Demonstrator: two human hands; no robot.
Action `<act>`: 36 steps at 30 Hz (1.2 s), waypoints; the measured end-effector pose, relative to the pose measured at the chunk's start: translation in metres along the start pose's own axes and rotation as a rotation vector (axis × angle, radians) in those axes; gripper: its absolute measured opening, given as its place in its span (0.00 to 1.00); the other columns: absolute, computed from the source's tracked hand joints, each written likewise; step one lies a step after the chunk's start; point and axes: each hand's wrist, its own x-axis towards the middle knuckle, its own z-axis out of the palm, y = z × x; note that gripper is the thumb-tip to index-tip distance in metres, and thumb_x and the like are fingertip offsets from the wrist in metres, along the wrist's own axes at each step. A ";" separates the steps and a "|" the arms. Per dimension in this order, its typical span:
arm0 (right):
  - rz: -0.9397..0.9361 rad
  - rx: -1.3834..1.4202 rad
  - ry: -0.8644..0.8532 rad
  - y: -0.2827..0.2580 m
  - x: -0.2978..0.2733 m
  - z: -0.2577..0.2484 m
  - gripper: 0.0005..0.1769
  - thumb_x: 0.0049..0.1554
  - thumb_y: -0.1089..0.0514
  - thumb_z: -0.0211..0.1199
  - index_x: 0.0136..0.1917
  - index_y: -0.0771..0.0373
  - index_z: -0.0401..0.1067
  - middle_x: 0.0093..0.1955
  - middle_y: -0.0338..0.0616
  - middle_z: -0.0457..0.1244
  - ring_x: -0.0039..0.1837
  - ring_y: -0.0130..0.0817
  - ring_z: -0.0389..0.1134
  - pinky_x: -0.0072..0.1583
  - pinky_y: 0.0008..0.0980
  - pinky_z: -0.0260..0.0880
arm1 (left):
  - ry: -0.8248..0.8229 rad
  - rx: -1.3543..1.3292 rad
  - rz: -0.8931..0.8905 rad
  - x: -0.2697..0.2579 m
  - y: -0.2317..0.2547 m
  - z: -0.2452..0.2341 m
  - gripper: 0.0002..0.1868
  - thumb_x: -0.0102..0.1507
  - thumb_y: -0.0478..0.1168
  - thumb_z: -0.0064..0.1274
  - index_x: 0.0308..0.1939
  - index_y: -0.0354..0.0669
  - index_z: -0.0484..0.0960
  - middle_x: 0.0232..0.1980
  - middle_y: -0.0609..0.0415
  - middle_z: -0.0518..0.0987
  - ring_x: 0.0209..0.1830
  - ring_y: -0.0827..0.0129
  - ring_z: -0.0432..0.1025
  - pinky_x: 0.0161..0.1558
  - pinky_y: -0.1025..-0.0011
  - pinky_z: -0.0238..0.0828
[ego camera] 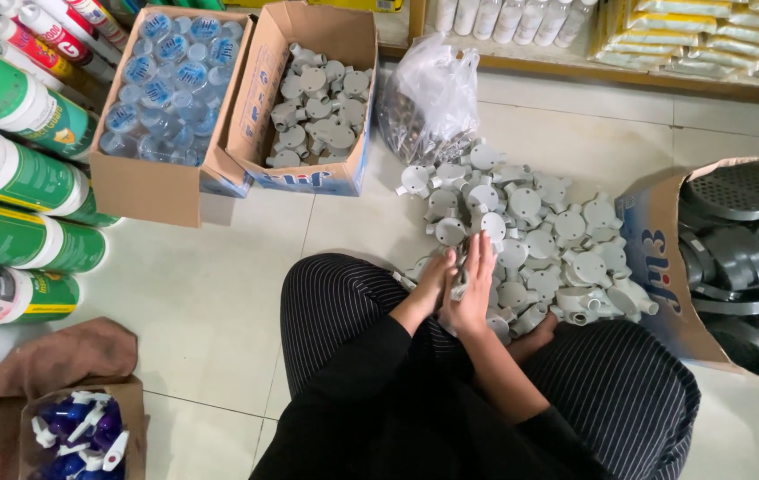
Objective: The person sits on the floor and uses a cloth to wipe and clean numerous white plastic parts. They pick up each part, rub it with the cloth, and place it back into a pile.
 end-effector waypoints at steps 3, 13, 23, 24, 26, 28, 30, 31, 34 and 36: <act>0.098 0.062 0.009 0.012 0.009 -0.012 0.28 0.56 0.52 0.35 0.67 0.68 0.46 0.67 0.58 0.43 0.69 0.56 0.41 0.65 0.52 0.33 | -0.015 0.100 -0.033 -0.009 0.006 0.008 0.36 0.51 0.64 0.48 0.41 0.29 0.69 0.35 0.43 0.67 0.36 0.63 0.63 0.35 0.70 0.60; 1.163 1.193 0.380 0.056 0.022 -0.025 0.20 0.56 0.41 0.43 0.45 0.56 0.68 0.41 0.57 0.63 0.42 0.55 0.67 0.45 0.48 0.67 | 0.079 -0.877 -0.067 0.014 0.067 -0.055 0.30 0.58 0.57 0.43 0.48 0.33 0.62 0.44 0.33 0.70 0.40 0.45 0.70 0.42 0.55 0.71; 1.518 1.282 0.243 0.052 0.005 -0.001 0.25 0.51 0.38 0.52 0.49 0.59 0.69 0.51 0.54 0.61 0.54 0.48 0.62 0.57 0.49 0.59 | -0.004 -0.743 0.094 0.119 0.072 -0.133 0.36 0.58 0.53 0.45 0.61 0.39 0.50 0.61 0.47 0.57 0.60 0.54 0.55 0.57 0.61 0.59; 1.514 1.335 0.215 0.053 0.002 0.002 0.25 0.52 0.39 0.50 0.48 0.62 0.69 0.49 0.56 0.61 0.52 0.49 0.63 0.56 0.50 0.60 | 0.048 -0.430 0.021 0.132 0.051 -0.132 0.33 0.58 0.53 0.48 0.60 0.41 0.54 0.60 0.48 0.58 0.59 0.55 0.57 0.55 0.61 0.60; 1.505 1.383 0.189 0.058 -0.003 0.009 0.26 0.53 0.40 0.48 0.46 0.66 0.69 0.47 0.57 0.62 0.50 0.51 0.64 0.54 0.51 0.62 | 0.094 -0.123 -0.048 0.172 -0.010 -0.146 0.31 0.58 0.53 0.50 0.59 0.43 0.59 0.59 0.49 0.60 0.57 0.57 0.59 0.53 0.61 0.60; 1.588 1.421 0.187 0.067 -0.009 0.016 0.24 0.53 0.43 0.48 0.41 0.67 0.71 0.43 0.58 0.63 0.46 0.52 0.66 0.51 0.53 0.64 | 0.315 1.004 -0.012 0.227 -0.091 -0.172 0.26 0.54 0.54 0.49 0.52 0.49 0.66 0.47 0.52 0.69 0.48 0.60 0.67 0.43 0.66 0.69; 1.631 1.419 0.190 0.073 -0.006 0.018 0.24 0.52 0.43 0.49 0.39 0.68 0.71 0.41 0.58 0.63 0.44 0.53 0.66 0.48 0.54 0.65 | 0.304 1.218 -0.085 0.199 -0.073 -0.156 0.26 0.54 0.53 0.48 0.52 0.47 0.65 0.48 0.51 0.68 0.49 0.59 0.65 0.43 0.63 0.67; 1.672 1.425 0.192 0.076 -0.005 0.019 0.23 0.52 0.44 0.50 0.37 0.68 0.71 0.38 0.59 0.64 0.42 0.55 0.66 0.46 0.56 0.66 | 0.290 1.438 -0.156 0.186 -0.063 -0.148 0.26 0.54 0.52 0.46 0.52 0.46 0.63 0.49 0.50 0.67 0.50 0.57 0.63 0.42 0.60 0.66; 1.707 1.382 0.163 0.082 -0.005 0.021 0.23 0.51 0.43 0.50 0.35 0.67 0.70 0.36 0.59 0.63 0.40 0.55 0.66 0.43 0.54 0.67 | 0.322 1.338 -0.157 0.168 -0.053 -0.137 0.25 0.55 0.53 0.46 0.49 0.44 0.64 0.51 0.49 0.64 0.52 0.56 0.62 0.45 0.61 0.65; 1.722 1.386 0.167 0.078 -0.005 0.019 0.23 0.51 0.44 0.51 0.35 0.67 0.71 0.37 0.60 0.63 0.40 0.55 0.66 0.44 0.53 0.67 | 0.306 1.393 -0.093 0.166 -0.040 -0.129 0.22 0.56 0.53 0.46 0.48 0.43 0.67 0.49 0.49 0.66 0.49 0.57 0.63 0.44 0.63 0.65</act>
